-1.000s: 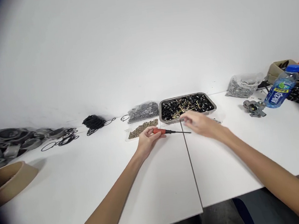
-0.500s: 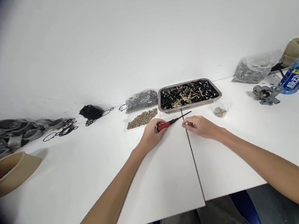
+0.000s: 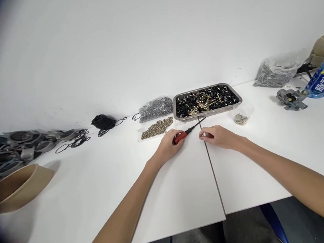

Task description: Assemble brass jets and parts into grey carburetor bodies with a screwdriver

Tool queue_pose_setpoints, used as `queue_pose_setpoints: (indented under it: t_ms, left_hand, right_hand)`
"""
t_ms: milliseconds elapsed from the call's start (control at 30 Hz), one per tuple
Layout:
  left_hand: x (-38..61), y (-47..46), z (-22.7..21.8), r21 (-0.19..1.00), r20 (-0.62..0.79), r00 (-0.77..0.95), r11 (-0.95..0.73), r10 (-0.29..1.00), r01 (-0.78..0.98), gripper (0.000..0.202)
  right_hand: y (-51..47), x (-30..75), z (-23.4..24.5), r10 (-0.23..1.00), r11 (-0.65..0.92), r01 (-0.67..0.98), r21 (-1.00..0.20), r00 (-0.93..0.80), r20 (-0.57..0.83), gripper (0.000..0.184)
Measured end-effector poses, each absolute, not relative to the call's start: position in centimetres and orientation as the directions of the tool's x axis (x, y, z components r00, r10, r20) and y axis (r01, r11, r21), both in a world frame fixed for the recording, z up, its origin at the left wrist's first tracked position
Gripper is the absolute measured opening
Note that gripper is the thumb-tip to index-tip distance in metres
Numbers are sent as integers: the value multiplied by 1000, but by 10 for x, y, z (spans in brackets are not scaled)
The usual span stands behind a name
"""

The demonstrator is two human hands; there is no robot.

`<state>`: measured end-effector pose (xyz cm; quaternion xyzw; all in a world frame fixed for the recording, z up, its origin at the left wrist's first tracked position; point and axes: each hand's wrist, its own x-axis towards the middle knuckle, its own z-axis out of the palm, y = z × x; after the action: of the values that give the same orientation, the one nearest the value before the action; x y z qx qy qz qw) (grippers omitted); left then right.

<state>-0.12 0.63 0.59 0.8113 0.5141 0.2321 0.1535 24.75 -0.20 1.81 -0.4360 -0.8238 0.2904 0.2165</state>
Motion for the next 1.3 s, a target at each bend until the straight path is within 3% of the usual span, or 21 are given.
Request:
queue_pose_setpoints:
  t_ms: [1300]
  left_hand:
    - [-4,7,3,487,212,370,-426,905,763,19]
  right_hand:
    - [-4,246,24,826,477,608,-635,-556,88,30]
